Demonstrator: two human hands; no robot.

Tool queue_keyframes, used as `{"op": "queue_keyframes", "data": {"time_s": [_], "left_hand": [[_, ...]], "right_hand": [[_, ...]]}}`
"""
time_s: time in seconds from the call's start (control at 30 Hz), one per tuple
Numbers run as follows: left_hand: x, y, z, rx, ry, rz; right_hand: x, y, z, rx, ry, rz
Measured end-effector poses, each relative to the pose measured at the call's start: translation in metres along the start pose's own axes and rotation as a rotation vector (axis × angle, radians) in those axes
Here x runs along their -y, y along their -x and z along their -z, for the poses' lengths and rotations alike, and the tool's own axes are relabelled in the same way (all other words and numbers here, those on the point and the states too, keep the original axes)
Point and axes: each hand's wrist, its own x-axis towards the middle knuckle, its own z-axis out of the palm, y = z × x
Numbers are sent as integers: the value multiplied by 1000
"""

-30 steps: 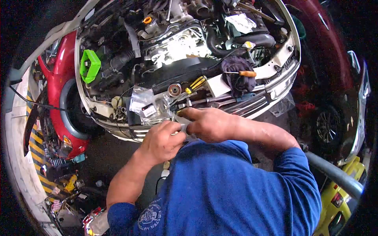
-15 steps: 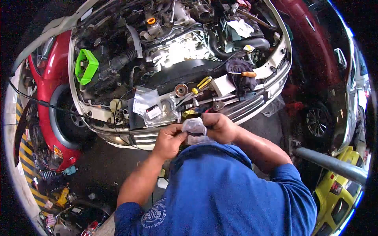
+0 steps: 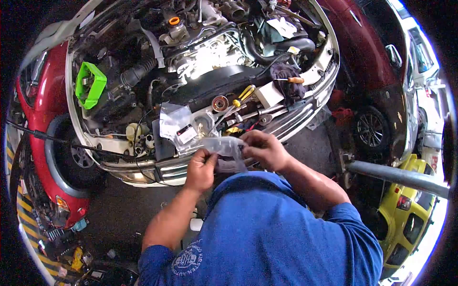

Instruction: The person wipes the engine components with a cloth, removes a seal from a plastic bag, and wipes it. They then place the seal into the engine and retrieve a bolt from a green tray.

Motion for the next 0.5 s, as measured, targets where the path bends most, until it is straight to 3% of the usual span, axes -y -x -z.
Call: {"op": "queue_keyframes", "data": {"time_s": [0.03,0.1,0.13,0.17,0.27,0.3,0.37,0.43,0.5], "left_hand": [[11,0,11,-4,-66,12],[14,6,31,-16,-33,125],[14,11,43,-1,-307,156],[14,16,55,14,-582,187],[34,37,90,-12,-760,347],[43,46,99,-5,-807,442],[72,72,121,-16,-856,556],[106,99,137,-116,-988,559],[96,114,128,-94,-1047,672]], "right_hand": [[-23,-10,11,-53,34,158],[-9,-12,17,-190,-40,-67],[-26,-24,34,-200,123,-65],[-10,-26,31,-236,81,-139],[-60,-72,68,-224,247,1],[-15,-66,55,-235,420,-69],[-59,-107,67,-148,385,8],[-27,-112,54,-54,607,39],[-44,-135,47,8,489,56]]}}
